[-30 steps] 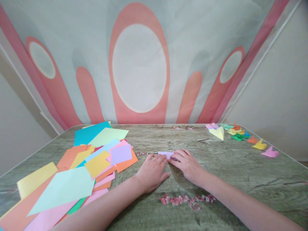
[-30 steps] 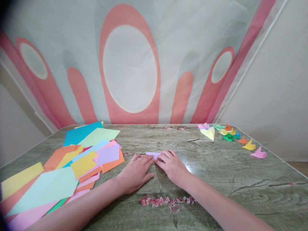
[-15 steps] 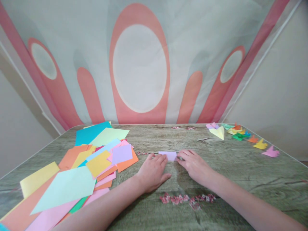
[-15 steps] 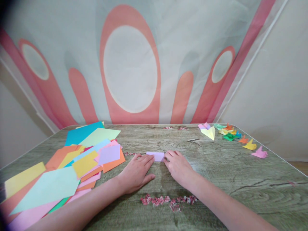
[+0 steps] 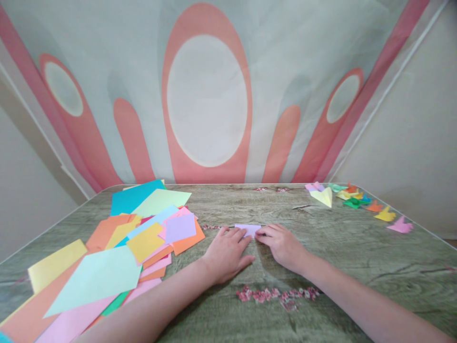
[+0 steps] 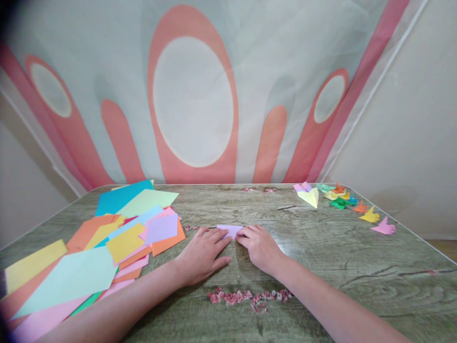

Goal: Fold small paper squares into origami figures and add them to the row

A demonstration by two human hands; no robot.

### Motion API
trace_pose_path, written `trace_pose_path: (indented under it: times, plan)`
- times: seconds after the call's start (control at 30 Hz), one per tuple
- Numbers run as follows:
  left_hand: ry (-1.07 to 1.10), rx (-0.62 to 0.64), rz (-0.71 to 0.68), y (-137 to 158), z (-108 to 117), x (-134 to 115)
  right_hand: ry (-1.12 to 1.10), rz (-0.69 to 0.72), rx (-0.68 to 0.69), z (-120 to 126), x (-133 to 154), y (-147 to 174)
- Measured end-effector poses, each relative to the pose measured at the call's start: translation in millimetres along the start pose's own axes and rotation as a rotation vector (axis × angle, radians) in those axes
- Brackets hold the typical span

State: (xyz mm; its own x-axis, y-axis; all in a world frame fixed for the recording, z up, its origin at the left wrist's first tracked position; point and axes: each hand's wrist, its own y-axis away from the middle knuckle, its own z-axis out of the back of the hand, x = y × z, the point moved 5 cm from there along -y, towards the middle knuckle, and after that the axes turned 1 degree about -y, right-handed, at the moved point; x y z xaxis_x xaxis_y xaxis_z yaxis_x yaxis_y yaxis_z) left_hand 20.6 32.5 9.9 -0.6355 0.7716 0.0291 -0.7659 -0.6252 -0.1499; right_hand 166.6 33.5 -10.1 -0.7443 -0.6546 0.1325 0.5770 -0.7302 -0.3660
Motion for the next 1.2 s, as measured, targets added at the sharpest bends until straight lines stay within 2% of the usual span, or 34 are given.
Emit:
trace_pose_path:
  times: [0.33, 0.8, 1.0, 1.2]
  plan:
    - [-0.098, -0.004, 0.043, -1, 10, 7, 0.013, -0.030, 0.018, 1, 1, -2]
    - [-0.132, -0.004, -0.045, -2, 8, 13, -0.123, -0.064, -0.062, 6, -12, -3]
    - [-0.097, -0.031, -0.036, -1, 7, 14, -0.184, -0.127, 0.030, 5, -14, -21]
    - [0.044, -0.086, 0.056, 0, 2, 24, -0.275, -0.278, 0.164, -9, -29, -49]
